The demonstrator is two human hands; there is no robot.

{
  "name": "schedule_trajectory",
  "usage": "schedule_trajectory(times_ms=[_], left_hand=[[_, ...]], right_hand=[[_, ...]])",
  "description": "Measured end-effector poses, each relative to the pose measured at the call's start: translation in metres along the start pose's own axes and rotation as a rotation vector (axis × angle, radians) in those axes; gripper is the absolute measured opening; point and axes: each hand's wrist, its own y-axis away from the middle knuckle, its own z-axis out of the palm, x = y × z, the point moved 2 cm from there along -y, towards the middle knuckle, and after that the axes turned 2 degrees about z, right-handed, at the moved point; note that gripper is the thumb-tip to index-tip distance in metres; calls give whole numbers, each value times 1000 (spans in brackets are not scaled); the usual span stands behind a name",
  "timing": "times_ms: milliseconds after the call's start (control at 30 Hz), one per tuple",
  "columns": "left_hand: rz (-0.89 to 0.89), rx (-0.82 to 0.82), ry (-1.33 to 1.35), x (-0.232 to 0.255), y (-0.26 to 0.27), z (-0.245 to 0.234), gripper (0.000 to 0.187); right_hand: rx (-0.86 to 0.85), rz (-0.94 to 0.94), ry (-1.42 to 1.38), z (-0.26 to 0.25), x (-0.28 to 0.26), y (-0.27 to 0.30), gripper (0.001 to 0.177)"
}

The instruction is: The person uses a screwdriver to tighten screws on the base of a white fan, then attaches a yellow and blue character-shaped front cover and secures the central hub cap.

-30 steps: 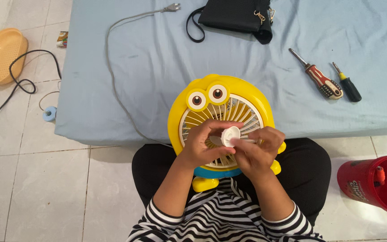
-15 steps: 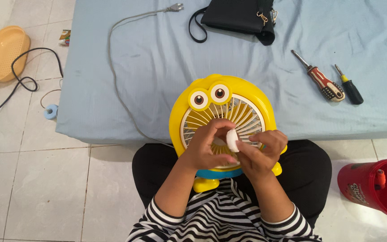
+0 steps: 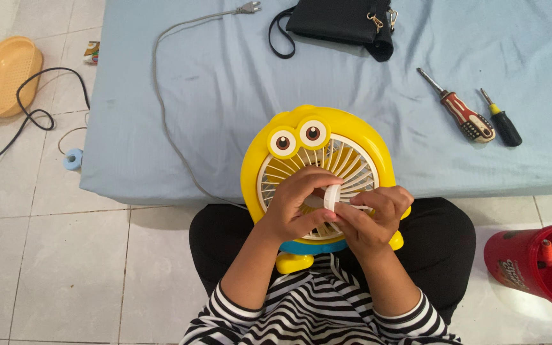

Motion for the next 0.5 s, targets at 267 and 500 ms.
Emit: schedule_trajectory(times_ms=[267, 500], left_hand=[[-107, 11, 117, -14, 5, -1, 56], [-89, 3, -14, -20, 7, 5, 56]], right_hand=[[59, 30, 321, 10, -6, 6, 48], [57, -176, -148, 22, 3, 11, 51]])
